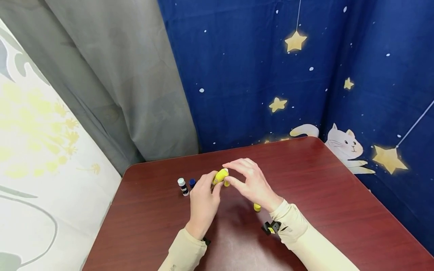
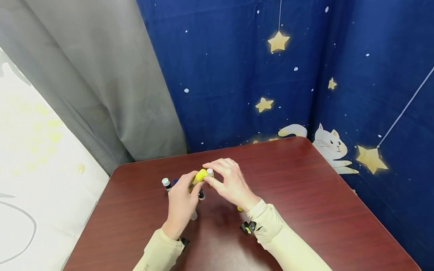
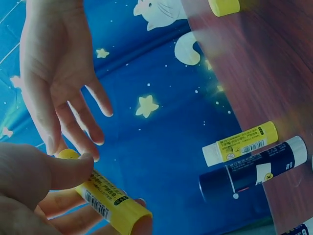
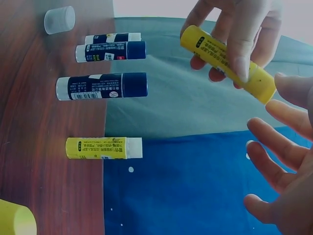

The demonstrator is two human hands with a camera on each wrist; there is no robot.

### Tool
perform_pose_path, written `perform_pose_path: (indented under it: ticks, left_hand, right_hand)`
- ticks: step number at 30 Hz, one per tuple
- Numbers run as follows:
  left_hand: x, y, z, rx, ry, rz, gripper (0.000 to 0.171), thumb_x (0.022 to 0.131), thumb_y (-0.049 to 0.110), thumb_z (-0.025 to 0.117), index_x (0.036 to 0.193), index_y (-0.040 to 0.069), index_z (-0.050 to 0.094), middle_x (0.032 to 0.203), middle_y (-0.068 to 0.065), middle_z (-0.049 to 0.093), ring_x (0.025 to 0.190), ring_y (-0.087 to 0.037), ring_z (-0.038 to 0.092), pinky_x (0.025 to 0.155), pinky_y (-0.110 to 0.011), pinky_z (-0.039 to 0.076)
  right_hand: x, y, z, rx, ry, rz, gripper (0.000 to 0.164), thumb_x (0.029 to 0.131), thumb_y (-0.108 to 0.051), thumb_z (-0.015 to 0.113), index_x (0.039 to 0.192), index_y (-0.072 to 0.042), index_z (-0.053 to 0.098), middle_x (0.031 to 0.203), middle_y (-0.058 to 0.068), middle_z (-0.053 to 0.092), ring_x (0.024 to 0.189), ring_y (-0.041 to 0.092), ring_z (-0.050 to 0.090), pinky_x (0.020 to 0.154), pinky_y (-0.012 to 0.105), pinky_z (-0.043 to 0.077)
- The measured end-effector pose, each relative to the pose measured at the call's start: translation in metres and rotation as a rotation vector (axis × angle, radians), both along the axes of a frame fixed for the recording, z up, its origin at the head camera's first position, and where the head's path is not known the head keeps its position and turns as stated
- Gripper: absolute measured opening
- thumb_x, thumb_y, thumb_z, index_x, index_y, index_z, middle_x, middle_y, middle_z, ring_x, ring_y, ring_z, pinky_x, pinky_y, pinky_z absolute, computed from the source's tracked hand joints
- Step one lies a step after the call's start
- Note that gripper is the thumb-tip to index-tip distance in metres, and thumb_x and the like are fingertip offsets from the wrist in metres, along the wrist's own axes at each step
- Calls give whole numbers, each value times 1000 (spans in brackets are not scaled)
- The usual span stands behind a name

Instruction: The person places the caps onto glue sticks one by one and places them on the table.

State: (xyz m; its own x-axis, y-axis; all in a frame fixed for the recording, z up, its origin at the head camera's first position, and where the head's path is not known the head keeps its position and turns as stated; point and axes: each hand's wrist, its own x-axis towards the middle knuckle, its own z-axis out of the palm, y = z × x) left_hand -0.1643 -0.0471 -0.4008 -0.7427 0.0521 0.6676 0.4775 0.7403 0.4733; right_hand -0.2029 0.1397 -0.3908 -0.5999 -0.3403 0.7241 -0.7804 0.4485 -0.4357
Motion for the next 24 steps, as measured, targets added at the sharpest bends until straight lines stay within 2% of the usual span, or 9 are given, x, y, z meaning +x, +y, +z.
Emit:
perform_pose_path:
  ticks: [8, 14, 19, 22, 24]
  left_hand:
    - [2, -3, 4, 43, -105, 13, 35, 92, 23, 75, 125, 14, 64, 109, 0, 67, 90, -14, 65, 77, -34, 57]
    - [3, -7, 3, 77, -167, 32, 36, 96, 25, 71, 127, 11, 60, 111, -4, 68, 94, -18, 68, 78, -38, 58]
    - [6, -16, 3, 124, -227, 75, 34, 98, 26, 68, 127, 11, 57, 100, -3, 69, 76, -14, 64, 70, -37, 55]
    - [7, -22, 3, 132, -223, 96, 34, 98, 25, 67, 127, 11, 56, 93, -2, 67, 70, -15, 61, 68, -38, 53]
    - [8, -26, 2, 126, -215, 113, 34, 98, 24, 68, 127, 10, 56, 92, -4, 69, 72, -17, 64, 69, -40, 54]
  right_hand:
    - [-1, 5, 0, 14, -20, -35, 39, 93, -30, 74, 131, -25, 67, 125, -10, 64, 116, 13, 55, 99, 40, 43]
    - [-1, 7, -1, 18, -30, -40, 40, 94, -29, 72, 133, -26, 66, 127, -8, 63, 118, 13, 55, 100, 41, 42]
    - [0, 8, -1, 17, -45, -52, 39, 95, -30, 70, 133, -26, 65, 127, -8, 63, 119, 13, 54, 101, 42, 42]
    - [0, 9, -2, 12, -48, -60, 38, 96, -32, 69, 134, -27, 65, 128, -8, 62, 119, 13, 54, 102, 43, 41]
    - [0, 10, -2, 11, -48, -62, 38, 96, -32, 69, 133, -26, 65, 128, -8, 63, 119, 14, 54, 102, 44, 40]
